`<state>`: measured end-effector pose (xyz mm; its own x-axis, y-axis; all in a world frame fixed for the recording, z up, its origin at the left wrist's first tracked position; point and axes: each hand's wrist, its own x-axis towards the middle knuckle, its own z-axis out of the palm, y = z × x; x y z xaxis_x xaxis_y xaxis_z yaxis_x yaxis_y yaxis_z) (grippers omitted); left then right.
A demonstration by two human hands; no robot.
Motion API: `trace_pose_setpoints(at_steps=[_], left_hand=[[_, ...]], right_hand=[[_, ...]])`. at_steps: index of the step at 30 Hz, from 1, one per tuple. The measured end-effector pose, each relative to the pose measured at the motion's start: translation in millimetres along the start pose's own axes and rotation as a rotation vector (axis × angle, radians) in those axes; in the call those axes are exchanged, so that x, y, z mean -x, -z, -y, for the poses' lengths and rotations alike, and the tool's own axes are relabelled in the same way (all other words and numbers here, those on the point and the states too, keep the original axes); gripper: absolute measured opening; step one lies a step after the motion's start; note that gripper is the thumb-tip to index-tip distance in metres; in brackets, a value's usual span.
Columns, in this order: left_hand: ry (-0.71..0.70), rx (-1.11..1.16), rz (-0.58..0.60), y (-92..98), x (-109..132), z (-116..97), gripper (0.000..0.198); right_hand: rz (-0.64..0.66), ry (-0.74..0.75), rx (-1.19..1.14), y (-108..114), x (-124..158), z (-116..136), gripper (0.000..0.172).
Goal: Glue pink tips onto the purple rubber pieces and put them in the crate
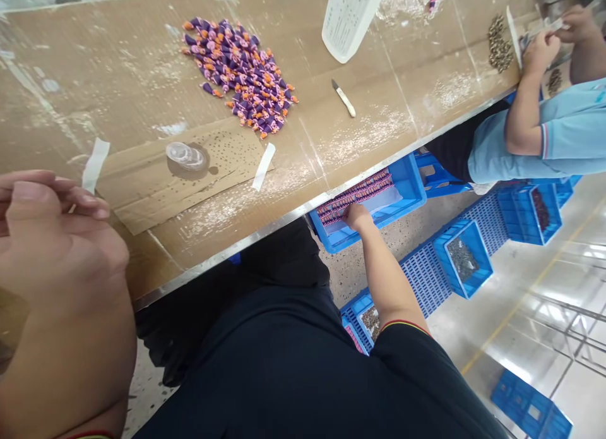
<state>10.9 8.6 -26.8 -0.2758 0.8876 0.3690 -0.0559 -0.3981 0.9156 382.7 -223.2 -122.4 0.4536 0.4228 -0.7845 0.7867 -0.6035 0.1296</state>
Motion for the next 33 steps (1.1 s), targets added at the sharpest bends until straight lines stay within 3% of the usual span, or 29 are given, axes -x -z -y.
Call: trace_pose_setpoints(at_steps=[18,33], left_hand=[[0.012,0.004,0.003,1.4,1,-1,0.029],[0.002,-0.053,0.008,0.5,3,-2,0.034]], right_hand=[[0.064,-0.048,0.067,8,4,7,0.029],[0.042,-0.040,0.055,8,7,12,0.031]])
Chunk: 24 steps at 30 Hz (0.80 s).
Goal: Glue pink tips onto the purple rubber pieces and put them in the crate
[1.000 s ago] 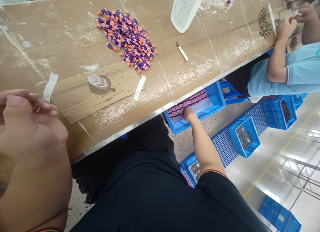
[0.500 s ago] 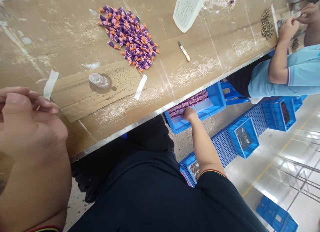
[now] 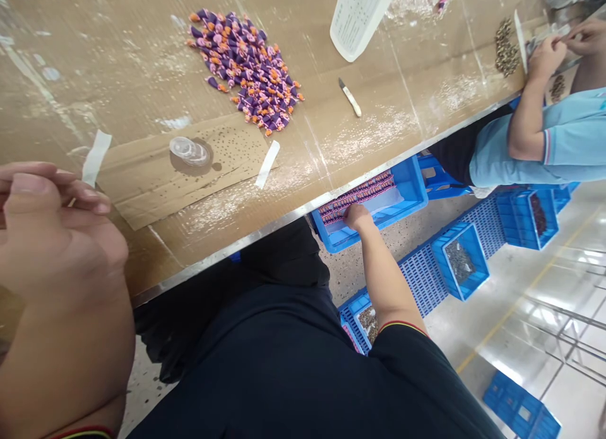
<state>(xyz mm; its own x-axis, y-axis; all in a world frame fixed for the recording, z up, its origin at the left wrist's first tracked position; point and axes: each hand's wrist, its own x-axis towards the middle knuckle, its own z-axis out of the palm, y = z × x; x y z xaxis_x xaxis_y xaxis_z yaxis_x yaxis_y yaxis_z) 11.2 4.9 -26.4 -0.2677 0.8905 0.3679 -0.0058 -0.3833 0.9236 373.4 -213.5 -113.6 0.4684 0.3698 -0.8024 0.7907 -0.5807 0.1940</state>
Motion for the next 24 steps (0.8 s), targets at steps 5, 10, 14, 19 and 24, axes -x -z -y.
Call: trace_pose_setpoints(at_steps=[5,10,14,19,24], left_hand=[[0.032,-0.017,-0.038,-3.6,0,-6,0.030],[0.047,0.027,-0.033,-3.8,0,-10,0.029],[0.038,0.047,-0.018,-4.5,1,-13,0.028],[0.039,0.076,-0.022,-5.0,2,-13,0.027],[0.051,0.101,-0.029,-5.2,0,-12,0.026]], right_hand=[[-0.034,-0.006,-0.002,-1,0,-2,0.029],[-0.130,0.013,-0.001,2,3,-6,0.023],[-0.196,0.123,-0.001,2,7,-2,0.027],[-0.236,0.205,0.035,-3,5,8,0.031],[-0.248,0.198,0.060,-7,0,14,0.032]])
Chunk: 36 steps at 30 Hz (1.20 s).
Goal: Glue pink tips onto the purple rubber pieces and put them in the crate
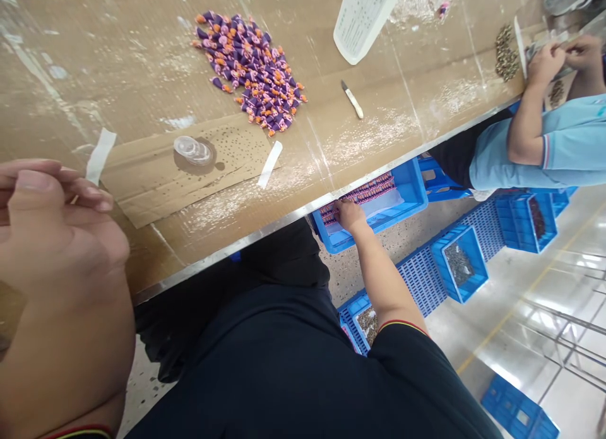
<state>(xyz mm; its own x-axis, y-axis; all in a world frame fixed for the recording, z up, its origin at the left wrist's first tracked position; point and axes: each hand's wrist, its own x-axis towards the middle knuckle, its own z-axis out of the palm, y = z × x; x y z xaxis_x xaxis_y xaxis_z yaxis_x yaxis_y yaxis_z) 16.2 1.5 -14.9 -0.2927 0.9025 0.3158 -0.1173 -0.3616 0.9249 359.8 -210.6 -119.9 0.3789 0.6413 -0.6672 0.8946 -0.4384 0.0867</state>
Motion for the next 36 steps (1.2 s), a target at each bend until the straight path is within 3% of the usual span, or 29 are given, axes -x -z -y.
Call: trace_pose_setpoints(at_steps=[10,17,32,36], left_hand=[[0.011,-0.116,-0.008,-1.2,0,0,0.028],[-0.007,-0.064,-0.018,-3.3,0,0,0.027],[0.004,-0.210,-0.019,-1.4,-1,1,0.028],[-0.004,-0.143,0.005,-1.3,0,0,0.029]], right_hand=[[0.006,-0.027,0.021,-2,-2,4,0.031],[0.017,-0.038,0.026,-2,-4,4,0.031],[0.057,-0.014,0.016,12,3,8,0.030],[0.058,-0.014,0.011,12,3,8,0.030]])
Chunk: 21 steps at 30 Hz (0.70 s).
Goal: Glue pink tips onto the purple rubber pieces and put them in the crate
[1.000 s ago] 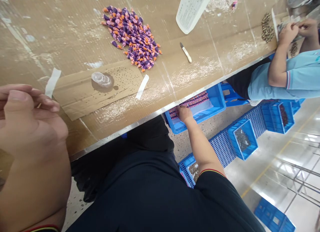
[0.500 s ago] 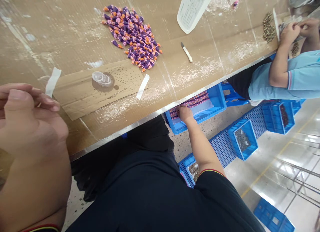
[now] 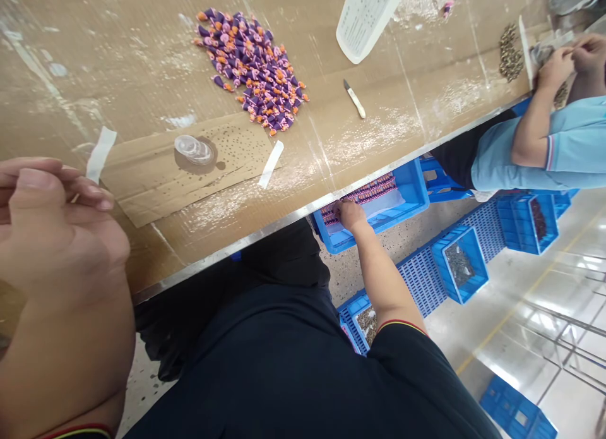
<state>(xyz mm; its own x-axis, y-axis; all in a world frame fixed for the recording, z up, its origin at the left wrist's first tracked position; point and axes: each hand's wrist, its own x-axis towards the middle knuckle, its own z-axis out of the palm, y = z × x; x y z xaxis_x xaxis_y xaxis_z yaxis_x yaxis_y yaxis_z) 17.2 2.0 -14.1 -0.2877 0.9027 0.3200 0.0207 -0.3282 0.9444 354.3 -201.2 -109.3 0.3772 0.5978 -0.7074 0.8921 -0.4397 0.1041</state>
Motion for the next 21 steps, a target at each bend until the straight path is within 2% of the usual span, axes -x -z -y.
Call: trace_pose_setpoints(at_steps=[13,21], left_hand=[[-0.032,0.183,0.011,-0.2,1.1,3.4,0.022],[-0.048,0.194,0.020,2.6,-1.7,6.7,0.020]], right_hand=[[0.000,-0.002,-0.012,-2.0,-1.9,-1.2,0.028],[-0.018,0.021,-0.028,-7.4,-6.4,-6.0,0.023]])
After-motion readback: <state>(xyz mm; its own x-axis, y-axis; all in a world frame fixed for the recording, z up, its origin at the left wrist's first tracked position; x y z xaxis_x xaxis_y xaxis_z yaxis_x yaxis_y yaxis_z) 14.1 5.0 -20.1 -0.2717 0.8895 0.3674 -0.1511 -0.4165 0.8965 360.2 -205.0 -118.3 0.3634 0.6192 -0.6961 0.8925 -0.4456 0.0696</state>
